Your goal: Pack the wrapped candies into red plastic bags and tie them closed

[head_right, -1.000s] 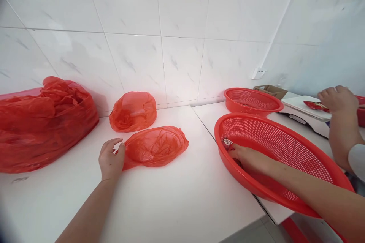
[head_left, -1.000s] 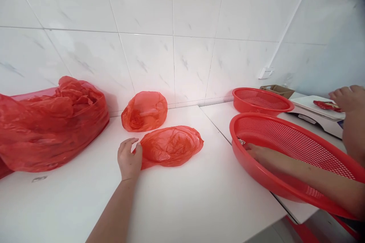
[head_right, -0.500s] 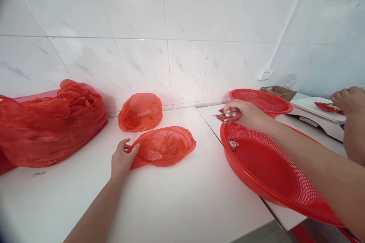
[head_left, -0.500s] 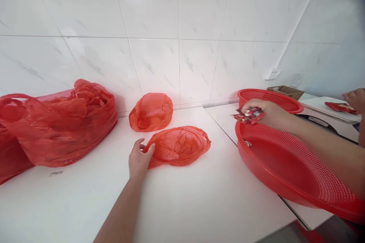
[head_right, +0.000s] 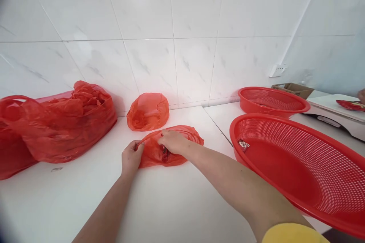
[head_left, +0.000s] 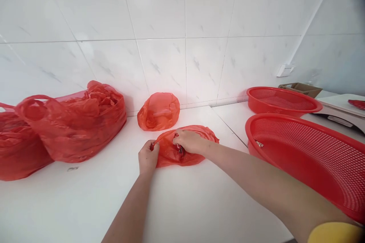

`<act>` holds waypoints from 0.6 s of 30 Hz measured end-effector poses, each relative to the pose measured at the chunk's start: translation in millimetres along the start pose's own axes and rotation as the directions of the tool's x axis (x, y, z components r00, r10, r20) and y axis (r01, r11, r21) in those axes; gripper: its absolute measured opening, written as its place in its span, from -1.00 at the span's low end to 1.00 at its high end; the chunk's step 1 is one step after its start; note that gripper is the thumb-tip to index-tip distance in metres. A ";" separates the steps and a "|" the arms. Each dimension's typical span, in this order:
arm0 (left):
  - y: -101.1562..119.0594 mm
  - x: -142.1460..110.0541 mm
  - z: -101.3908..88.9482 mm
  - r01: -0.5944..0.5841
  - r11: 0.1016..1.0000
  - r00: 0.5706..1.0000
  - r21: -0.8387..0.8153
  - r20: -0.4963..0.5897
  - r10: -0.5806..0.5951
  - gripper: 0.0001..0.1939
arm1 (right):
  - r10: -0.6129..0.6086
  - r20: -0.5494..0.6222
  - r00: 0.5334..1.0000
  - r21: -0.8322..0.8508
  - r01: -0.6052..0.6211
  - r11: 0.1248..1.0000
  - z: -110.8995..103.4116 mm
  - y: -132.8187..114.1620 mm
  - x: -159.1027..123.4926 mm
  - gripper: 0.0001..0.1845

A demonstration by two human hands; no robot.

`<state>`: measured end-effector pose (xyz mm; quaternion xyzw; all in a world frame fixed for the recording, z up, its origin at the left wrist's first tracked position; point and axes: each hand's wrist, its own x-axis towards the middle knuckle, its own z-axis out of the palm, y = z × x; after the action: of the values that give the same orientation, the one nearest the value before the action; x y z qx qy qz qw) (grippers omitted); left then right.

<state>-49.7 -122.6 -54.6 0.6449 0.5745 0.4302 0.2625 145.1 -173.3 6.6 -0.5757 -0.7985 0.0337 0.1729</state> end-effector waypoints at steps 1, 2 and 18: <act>-0.4 0.7 0.3 0.002 1.000 1.000 -0.030 0.009 -0.002 -0.75 | -0.018 0.066 0.998 -0.006 0.019 1.000 2.6 1.4 1.3 -0.76; -1.1 1.3 0.7 0.006 0.998 1.000 -0.061 0.019 -0.005 -0.74 | -0.037 0.129 0.991 -0.011 0.039 0.999 2.2 2.8 2.5 -0.66; -3.6 3.9 3.0 0.036 0.992 0.998 -0.119 0.050 -0.030 -0.71 | 0.586 -0.418 0.694 -0.107 -0.678 0.727 -152.2 99.2 -106.3 -0.76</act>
<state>-49.1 -117.7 -58.1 0.6285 0.5519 0.4438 0.3215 312.5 -261.1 99.0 -0.8297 -0.5012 -0.1152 0.2169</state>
